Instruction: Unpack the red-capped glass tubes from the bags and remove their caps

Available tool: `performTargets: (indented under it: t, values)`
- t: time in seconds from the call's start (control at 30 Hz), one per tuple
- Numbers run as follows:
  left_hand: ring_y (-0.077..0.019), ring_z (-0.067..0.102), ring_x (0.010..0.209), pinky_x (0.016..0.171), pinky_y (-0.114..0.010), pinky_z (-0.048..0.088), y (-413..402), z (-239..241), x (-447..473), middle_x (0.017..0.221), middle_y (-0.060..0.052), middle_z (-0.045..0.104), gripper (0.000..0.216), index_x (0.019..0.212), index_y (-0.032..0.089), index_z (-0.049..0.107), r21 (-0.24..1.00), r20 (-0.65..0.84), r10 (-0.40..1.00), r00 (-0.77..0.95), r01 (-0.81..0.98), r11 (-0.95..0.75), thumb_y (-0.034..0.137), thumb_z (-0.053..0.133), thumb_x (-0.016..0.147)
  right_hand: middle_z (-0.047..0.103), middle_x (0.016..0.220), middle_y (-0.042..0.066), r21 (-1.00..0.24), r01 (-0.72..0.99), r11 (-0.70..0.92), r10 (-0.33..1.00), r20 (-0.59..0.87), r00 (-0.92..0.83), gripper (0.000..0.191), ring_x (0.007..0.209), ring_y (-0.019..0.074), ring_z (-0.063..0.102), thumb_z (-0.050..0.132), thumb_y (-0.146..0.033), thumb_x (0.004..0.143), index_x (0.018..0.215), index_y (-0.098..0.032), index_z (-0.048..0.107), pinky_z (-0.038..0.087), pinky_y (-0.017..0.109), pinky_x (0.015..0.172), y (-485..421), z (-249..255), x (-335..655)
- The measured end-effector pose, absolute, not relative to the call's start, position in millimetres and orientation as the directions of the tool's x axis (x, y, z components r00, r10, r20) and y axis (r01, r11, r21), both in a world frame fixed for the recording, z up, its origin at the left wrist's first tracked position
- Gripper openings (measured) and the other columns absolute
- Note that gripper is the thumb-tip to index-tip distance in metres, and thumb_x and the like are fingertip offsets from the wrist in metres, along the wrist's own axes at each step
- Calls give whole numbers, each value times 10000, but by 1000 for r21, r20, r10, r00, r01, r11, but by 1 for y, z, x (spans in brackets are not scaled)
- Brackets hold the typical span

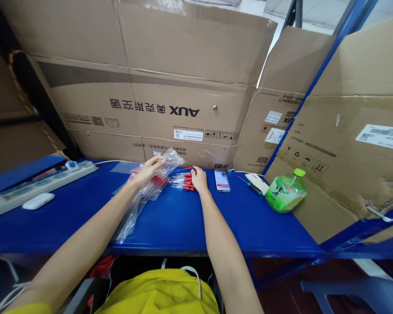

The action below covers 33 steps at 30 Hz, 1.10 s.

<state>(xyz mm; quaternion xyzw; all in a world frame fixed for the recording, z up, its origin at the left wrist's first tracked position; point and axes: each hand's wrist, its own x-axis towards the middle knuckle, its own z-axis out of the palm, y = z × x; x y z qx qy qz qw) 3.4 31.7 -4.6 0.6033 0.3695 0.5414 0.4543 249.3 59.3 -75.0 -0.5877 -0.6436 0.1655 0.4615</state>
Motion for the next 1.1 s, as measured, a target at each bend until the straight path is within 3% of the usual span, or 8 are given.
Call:
performTargets:
  t: [0.1, 0.23, 0.4, 0.6, 0.7, 0.8, 0.93, 1.1]
  values:
    - [-170, 660, 824, 775, -324, 581, 27, -2, 6, 1029, -30, 666, 432, 1013, 209, 651, 959, 281, 945, 166, -91, -269, 512, 815, 752, 718, 1305, 132, -753, 606, 259, 909, 401, 110, 351, 1235, 267, 645, 522, -286, 992, 1264, -182, 716, 439, 427, 1116, 58, -74, 249]
    - [-178, 686, 855, 825, -346, 590, 23, 1, 8, 1007, -28, 660, 410, 953, 208, 608, 960, 273, 947, 171, -115, -256, 470, 838, 738, 752, 1209, 101, -753, 591, 290, 901, 422, 96, 304, 1168, 249, 669, 513, -283, 988, 1177, -215, 741, 460, 410, 1082, 56, -74, 249]
    - [-195, 690, 874, 768, -314, 566, 24, 1, 8, 905, -25, 658, 414, 909, 196, 566, 953, 300, 943, 143, -94, -289, 464, 831, 735, 731, 1189, 130, -734, 629, 255, 874, 453, 174, 310, 1128, 258, 660, 550, -237, 926, 1175, -189, 728, 473, 420, 1062, 57, -76, 251]
    - [-165, 629, 776, 646, -280, 525, 25, -1, 9, 823, -9, 604, 378, 858, 200, 548, 942, 334, 936, 111, -60, -329, 416, 834, 739, 767, 1011, 77, -807, 538, 245, 852, 444, 277, 209, 855, 209, 704, 626, -273, 857, 1025, -205, 730, 554, 356, 888, 57, -75, 254]
    - [-156, 610, 782, 591, -258, 516, 23, 0, 12, 893, -15, 589, 408, 864, 200, 528, 946, 321, 940, 119, -84, -313, 402, 850, 717, 778, 940, 67, -825, 501, 262, 856, 438, 275, 177, 874, 216, 715, 603, -281, 873, 979, -211, 727, 546, 355, 903, 52, -67, 254]
    - [-142, 590, 796, 578, -239, 517, 17, 4, 15, 953, -14, 576, 433, 885, 204, 507, 946, 322, 935, 150, -97, -310, 412, 846, 714, 781, 1005, 82, -802, 498, 329, 827, 499, 258, 261, 972, 240, 709, 549, -406, 936, 975, -217, 725, 519, 374, 959, 40, -51, 247]
    - [-139, 579, 815, 607, -234, 523, 9, 8, 19, 984, -11, 582, 448, 925, 213, 496, 942, 334, 921, 200, -74, -326, 455, 824, 737, 779, 959, 56, -850, 250, 464, 862, 498, 93, 431, 967, 227, 720, 483, -590, 972, 1100, -234, 689, 532, 337, 907, 22, -29, 227]
    - [-133, 585, 791, 616, -224, 486, 11, 7, 19, 951, -6, 599, 446, 937, 210, 494, 922, 387, 904, 180, -45, -385, 499, 790, 771, 700, 682, -9, -904, 35, 427, 903, 423, -75, 443, 666, 183, 659, 734, -559, 808, 1051, -197, 661, 520, 290, 701, 12, -22, 205]
